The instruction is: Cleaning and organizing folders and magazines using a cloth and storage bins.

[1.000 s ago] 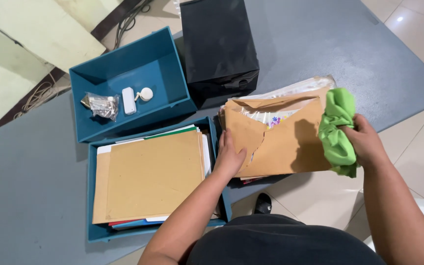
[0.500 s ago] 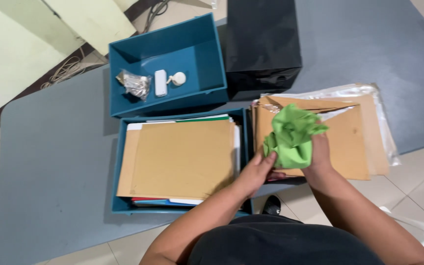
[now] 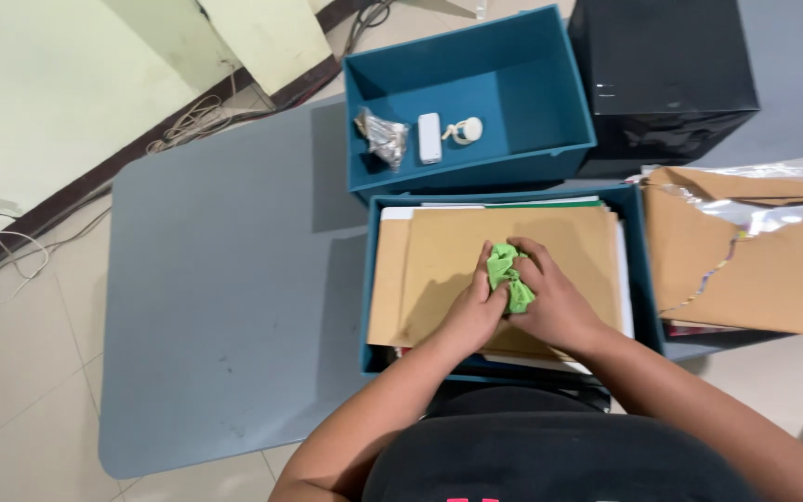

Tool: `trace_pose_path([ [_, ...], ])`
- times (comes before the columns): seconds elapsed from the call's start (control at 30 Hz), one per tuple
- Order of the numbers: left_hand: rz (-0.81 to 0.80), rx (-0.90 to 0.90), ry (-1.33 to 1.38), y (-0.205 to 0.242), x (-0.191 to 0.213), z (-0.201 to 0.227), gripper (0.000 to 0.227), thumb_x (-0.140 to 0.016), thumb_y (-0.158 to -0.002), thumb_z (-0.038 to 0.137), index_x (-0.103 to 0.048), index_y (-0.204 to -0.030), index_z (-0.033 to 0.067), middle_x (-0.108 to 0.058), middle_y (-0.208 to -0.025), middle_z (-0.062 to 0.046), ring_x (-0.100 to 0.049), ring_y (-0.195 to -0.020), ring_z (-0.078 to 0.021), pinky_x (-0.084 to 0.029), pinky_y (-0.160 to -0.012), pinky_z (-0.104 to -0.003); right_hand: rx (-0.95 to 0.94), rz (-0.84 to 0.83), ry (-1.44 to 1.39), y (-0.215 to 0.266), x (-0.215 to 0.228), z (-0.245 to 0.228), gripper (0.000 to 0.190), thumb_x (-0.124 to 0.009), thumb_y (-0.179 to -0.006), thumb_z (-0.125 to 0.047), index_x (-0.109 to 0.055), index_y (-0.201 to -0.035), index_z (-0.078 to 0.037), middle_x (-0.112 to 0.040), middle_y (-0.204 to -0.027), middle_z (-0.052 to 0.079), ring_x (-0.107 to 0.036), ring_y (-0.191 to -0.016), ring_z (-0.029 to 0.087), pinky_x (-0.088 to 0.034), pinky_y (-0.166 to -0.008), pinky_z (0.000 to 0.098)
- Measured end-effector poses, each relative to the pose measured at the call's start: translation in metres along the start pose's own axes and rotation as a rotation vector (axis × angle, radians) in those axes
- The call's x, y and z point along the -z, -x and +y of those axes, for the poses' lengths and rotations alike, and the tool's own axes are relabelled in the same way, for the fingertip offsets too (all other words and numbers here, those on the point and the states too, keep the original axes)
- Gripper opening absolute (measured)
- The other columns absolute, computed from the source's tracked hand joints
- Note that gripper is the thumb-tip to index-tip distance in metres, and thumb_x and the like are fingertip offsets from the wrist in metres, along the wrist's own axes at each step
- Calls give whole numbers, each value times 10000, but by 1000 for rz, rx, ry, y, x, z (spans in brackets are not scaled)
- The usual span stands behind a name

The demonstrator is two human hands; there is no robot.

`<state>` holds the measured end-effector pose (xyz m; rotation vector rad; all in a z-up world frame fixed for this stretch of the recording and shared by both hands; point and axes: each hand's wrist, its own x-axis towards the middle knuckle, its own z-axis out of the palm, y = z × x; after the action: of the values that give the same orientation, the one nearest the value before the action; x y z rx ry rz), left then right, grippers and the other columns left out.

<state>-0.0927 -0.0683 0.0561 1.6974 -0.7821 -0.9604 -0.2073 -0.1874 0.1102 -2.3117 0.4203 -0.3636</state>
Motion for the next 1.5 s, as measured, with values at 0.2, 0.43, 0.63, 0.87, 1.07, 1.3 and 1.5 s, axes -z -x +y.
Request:
trace_pose_path([
  [0.2, 246, 68, -594, 33, 95, 14, 608, -595, -995, 327, -392, -1537, 140, -427, -1565, -182, -456, -1398, -377, -387, -1108, -465, -96, 110, 675, -9, -17, -18, 562, -836, -668, -276, -645, -1164, -92, -596, -1304, 114, -491, -1330, 343, -427, -1052, 517],
  [0.43, 235, 190, -218, -4, 122, -84, 668, -592, -945, 273, -375, -1528, 30, -532, -1483, -194, -645, -1252, -302, -519, -1064, -383, -277, -153, 667, 5, -36, 8, 622, -814, -757, -268, -574, -1280, -33, -535, -1394, 174, -487, -1315, 319, -446, -1102, 458],
  [0.63, 218, 113, 52, -11, 102, -84, 643, -710, -897, 164, -426, -1452, 7, -690, -1301, -217, -689, -1170, -276, -543, -980, -362, 260, -284, 364, 1, -53, -31, 734, -840, -643, -98, -606, -1337, -139, -581, -1425, 130, -527, -1310, 335, -460, -1035, 473],
  [0.87, 223, 51, -47, 1, 99, -83, 467, -710, -928, 154, -552, -1341, 3, -735, -1214, -157, -709, -1124, -225, -535, -957, -333, -133, 138, 528, -16, 9, 60, 490, -838, -738, -186, -690, -1190, -68, -629, -1358, 140, -582, -1237, 350, -496, -1029, 468],
  [1.07, 201, -49, -11, 1, 100, -91, 370, -684, -940, 138, -601, -1268, -11, -747, -1179, -153, -712, -1097, -230, -528, -947, -338, -114, 114, 511, -46, -30, 15, 495, -843, -709, -192, -695, -1161, -55, -618, -1350, 147, -563, -1246, 362, -490, -1026, 476],
  [1.3, 238, 12, -37, 0, 100, -94, 347, -646, -962, 123, -594, -1292, 29, -736, -1175, -136, -688, -1072, -218, -509, -932, -334, 84, -50, 412, -77, -78, -6, 594, -836, -675, -177, -655, -1228, -58, -560, -1366, 138, -521, -1280, 364, -462, -1041, 452],
  [1.5, 283, 65, 207, -11, 97, -118, 310, -619, -983, 116, -588, -1281, 36, -734, -1173, -121, -673, -1068, -199, -518, -931, -321, -116, 314, 520, -70, -10, 55, 481, -820, -802, -196, -671, -1216, -1, -624, -1342, 212, -580, -1203, 411, -489, -1026, 485],
])
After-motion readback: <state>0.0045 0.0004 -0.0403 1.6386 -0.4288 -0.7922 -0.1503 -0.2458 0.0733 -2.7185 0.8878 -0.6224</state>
